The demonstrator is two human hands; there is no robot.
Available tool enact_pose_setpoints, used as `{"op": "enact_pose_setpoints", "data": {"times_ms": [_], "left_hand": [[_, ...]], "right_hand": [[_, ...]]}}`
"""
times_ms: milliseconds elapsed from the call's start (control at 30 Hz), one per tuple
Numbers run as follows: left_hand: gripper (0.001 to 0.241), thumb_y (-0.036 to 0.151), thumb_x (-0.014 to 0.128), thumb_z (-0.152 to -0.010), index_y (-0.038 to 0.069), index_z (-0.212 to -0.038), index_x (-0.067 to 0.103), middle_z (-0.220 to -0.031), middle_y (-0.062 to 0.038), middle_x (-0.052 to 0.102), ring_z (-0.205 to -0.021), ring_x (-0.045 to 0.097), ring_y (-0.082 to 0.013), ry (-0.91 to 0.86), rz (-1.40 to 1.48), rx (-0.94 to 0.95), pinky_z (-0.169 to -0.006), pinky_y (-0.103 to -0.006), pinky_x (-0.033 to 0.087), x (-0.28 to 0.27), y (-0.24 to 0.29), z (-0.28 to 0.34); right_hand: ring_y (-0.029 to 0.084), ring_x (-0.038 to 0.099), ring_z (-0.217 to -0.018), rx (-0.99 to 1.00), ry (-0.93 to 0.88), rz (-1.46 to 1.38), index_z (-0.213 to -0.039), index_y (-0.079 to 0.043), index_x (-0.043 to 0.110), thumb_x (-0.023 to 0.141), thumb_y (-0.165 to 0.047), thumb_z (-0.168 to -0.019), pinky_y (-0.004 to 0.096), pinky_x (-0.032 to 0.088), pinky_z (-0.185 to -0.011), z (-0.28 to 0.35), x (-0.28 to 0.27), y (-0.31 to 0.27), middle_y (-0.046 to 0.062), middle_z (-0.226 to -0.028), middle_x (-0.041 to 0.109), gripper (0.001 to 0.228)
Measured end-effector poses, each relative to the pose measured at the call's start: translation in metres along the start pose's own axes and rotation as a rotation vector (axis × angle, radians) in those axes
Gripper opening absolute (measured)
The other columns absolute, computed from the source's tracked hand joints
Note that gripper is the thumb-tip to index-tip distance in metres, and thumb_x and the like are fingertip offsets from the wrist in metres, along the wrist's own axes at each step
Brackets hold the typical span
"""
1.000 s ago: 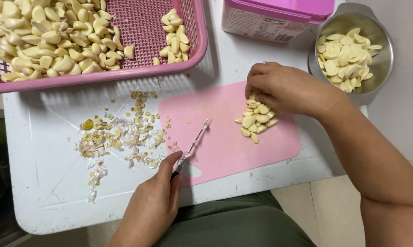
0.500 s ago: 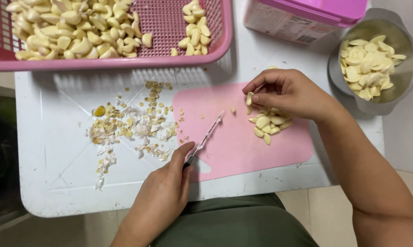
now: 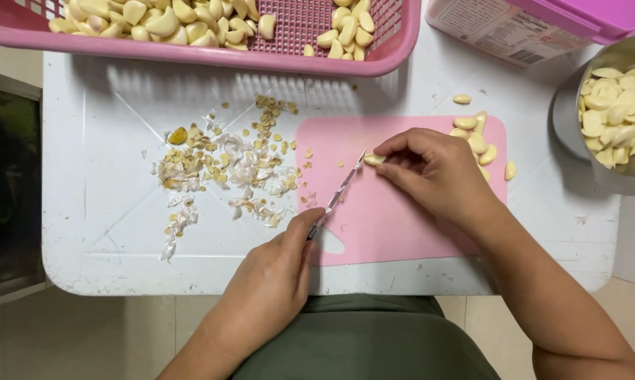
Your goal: Trimming the root ends of peeled garlic cloves using a small knife on a cutting board.
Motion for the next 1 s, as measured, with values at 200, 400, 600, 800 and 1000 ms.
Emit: {"op": "enact_pose_setpoints", "data": {"times_ms": [200,400,600,800,1000], "left_hand": [[0.044,0.015,0.046,-0.105,0.007,-0.148,0.045,-0.107,-0.023,0.076,-0.08,0.072,-0.047,0.02,-0.019,0.011,-0.065,-0.0533,0.055,0.002,-0.004,-0.002],[0.046,0.011,0.048,-0.102,0.008,-0.148,0.046,-0.098,-0.021,0.075,-0.073,0.072,-0.0467,-0.019,-0.055,-0.016,-0.058,-0.0545,0.054,0.003,-0.003,-0.005],[0.064,0.011,0.053,-0.09,0.017,-0.153,0.043,-0.088,-0.019,0.066,-0.067,0.065,-0.0581,-0.128,-0.24,-0.16,-0.054,-0.067,0.049,0.01,-0.007,-0.011],[0.07,0.003,0.054,-0.084,0.011,-0.152,0.043,-0.088,-0.02,0.067,-0.071,0.066,-0.0545,-0.102,-0.296,-0.075,-0.056,-0.0648,0.05,0.015,-0.008,-0.028],[0.049,0.008,0.05,-0.098,0.008,-0.146,0.046,-0.091,-0.024,0.075,-0.071,0.071,-0.0478,-0.042,-0.134,-0.019,-0.059,-0.056,0.052,-0.001,-0.011,-0.015]], "right_hand": [[0.014,0.072,-0.083,-0.161,0.019,0.067,-0.108,-0.006,0.078,0.082,-0.008,-0.096,0.024,0.059,-0.078,-0.001,0.004,-0.011,0.006,-0.102,0.078,0.013],[0.017,0.073,-0.088,-0.204,0.024,0.075,-0.106,-0.003,0.077,0.08,-0.003,-0.096,0.026,0.06,-0.08,0.0,0.004,-0.016,0.009,-0.103,0.077,0.011],[0.019,0.075,-0.09,-0.219,0.038,0.076,-0.104,-0.002,0.077,0.08,0.0,-0.095,0.027,0.06,-0.083,0.001,0.004,-0.019,0.01,-0.102,0.078,0.01],[0.016,0.076,-0.092,-0.157,0.024,0.037,-0.106,-0.004,0.078,0.079,-0.003,-0.095,0.025,0.06,-0.081,0.001,0.003,-0.015,0.008,-0.104,0.08,0.011],[0.017,0.078,-0.096,0.363,0.065,-0.546,-0.116,-0.006,0.066,0.06,-0.003,-0.106,0.028,0.066,-0.094,0.006,-0.015,0.019,0.012,-0.098,0.075,0.013]]}}
Point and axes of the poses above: each hand's wrist, its own z-axis away from the middle knuckle, its own x-axis out of the palm, y = z × x, the point moved 7 cm from there along -z, towards the middle knuckle
